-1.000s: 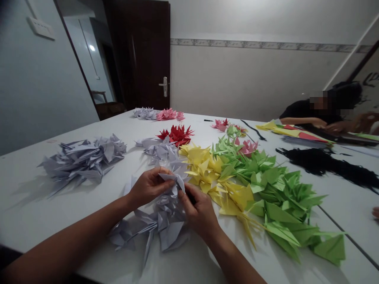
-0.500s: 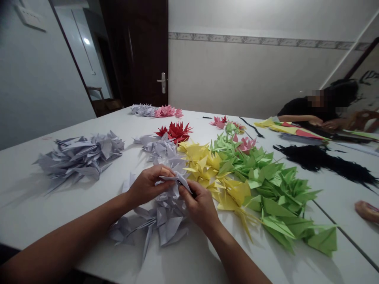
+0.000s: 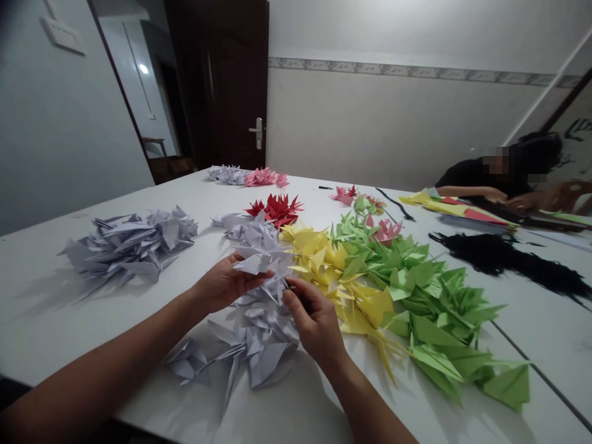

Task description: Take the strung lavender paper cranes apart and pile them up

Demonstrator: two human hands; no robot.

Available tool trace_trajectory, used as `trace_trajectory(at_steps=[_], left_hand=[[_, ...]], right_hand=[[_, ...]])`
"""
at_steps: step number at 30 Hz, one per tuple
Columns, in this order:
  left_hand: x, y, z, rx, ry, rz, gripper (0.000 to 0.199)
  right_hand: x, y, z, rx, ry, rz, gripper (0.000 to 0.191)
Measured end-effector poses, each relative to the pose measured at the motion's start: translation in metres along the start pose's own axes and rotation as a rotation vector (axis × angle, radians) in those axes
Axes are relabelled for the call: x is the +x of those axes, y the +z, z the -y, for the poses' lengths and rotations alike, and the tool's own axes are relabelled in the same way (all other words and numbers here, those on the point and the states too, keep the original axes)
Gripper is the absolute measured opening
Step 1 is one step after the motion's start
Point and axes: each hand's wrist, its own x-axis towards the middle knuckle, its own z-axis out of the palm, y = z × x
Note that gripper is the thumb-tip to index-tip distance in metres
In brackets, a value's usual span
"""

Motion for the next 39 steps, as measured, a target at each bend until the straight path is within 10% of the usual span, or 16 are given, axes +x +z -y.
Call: trace_trajectory(at_steps=[8, 39], left_hand=[[-0.003, 0.003, 0.012, 0.045, -0.134, 0.181, 0.022], [-0.004, -0.002, 0.005, -0.079, -0.081, 0.068, 0.029]], right_hand=[[0.0, 0.0, 0.0, -0.048, -0.029, 0.034, 0.03], [0.002, -0.004, -0.009, -0.242, -0.127, -0.05, 0.032]])
